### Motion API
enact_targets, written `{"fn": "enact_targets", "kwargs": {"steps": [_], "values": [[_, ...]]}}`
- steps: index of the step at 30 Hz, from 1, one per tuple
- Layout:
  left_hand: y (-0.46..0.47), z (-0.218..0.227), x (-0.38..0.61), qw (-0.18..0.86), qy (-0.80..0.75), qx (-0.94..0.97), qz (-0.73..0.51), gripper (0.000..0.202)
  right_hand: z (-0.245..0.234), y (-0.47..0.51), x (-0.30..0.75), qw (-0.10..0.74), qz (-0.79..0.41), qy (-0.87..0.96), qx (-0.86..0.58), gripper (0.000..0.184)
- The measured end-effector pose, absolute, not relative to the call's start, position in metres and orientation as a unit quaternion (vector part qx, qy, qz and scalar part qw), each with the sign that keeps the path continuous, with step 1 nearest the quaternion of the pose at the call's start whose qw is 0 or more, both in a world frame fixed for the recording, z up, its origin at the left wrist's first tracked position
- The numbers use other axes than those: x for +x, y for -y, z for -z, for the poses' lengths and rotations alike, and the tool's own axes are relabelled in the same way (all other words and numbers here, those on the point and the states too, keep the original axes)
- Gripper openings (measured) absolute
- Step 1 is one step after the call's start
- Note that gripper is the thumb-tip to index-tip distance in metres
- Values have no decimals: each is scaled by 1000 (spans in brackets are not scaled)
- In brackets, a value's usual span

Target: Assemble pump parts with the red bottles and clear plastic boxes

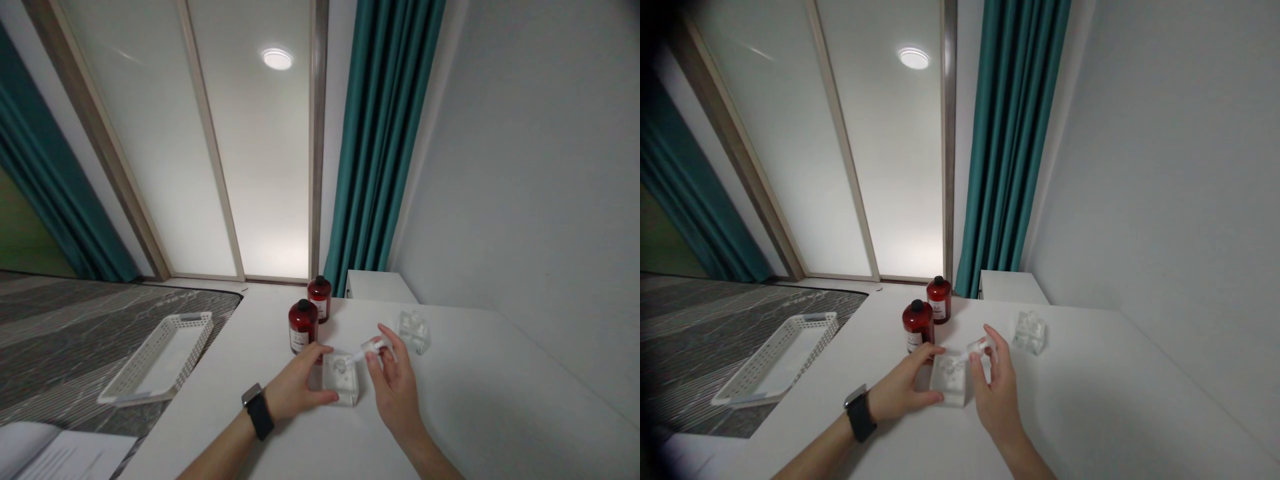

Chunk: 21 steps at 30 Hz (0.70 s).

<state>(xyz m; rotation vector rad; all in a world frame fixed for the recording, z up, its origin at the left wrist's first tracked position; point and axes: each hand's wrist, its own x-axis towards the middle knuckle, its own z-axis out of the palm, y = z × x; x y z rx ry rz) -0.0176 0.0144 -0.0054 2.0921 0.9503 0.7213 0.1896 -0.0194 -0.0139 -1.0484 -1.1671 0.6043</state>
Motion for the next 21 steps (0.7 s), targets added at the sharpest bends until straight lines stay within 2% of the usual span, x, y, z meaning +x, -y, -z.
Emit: {"fn": "enact_targets", "kwargs": {"steps": [5,15,21], "values": [[-14,2,-17,360,-368,812,-275,62,7,14,191,683,-317,462,-469,52],[-14,3,-18,350,-370,817,-272,63,5,14,190,679,-342,455,-463,53],[-14,3,-18,356,-369,814,-274,64,13,0,204,705,-293,411,-498,43]]}}
